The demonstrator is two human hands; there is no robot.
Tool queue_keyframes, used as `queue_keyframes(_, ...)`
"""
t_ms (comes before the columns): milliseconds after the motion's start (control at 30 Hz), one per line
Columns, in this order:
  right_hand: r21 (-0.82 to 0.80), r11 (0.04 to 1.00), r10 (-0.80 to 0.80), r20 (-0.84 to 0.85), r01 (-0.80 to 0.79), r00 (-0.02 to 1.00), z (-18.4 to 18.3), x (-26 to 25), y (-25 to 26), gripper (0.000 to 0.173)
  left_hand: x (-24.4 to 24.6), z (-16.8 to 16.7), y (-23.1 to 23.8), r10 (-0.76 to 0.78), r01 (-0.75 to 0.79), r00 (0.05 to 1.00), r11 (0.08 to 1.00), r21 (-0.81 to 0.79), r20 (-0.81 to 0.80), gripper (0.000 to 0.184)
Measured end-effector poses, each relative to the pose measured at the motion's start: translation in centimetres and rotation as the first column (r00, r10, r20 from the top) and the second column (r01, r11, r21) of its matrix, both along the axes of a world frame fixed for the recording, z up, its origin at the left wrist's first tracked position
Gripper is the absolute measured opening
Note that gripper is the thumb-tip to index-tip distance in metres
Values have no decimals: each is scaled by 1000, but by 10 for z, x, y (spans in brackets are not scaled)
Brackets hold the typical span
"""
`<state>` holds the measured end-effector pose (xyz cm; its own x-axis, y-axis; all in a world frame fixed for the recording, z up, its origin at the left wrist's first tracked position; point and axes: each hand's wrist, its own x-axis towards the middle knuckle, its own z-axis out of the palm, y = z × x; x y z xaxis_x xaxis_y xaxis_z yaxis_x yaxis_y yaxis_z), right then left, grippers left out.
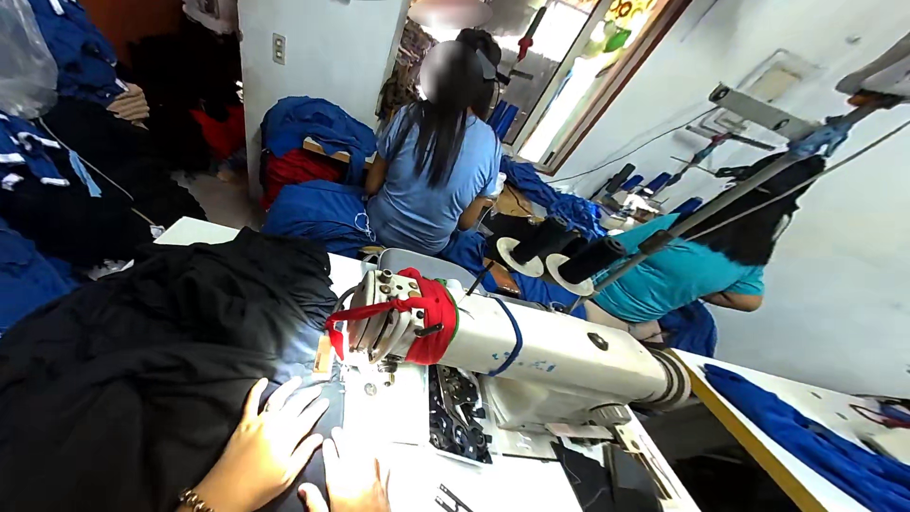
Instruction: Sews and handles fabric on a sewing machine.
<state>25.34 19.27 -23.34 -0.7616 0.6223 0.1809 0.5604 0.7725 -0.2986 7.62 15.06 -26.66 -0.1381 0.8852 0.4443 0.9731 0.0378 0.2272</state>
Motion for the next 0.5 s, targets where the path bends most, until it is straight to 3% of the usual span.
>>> queue_keyframes(133, 31, 999, -23, -43, 24, 999, -9, -5, -8, 53, 6, 10, 17, 53, -49, 998, 991, 122, -29, 42)
queue_keyframes(233, 43, 999, -28, -60, 31, 998, -10, -7, -11, 52, 10, 14, 32, 56, -56, 998, 998, -38, -1, 44)
queue_keyframes(500, 42, 998, -49, -57, 51, 997, -9, -5, -13, 53, 13, 3, 31, 77, -76, 997, 996, -37, 27, 46)
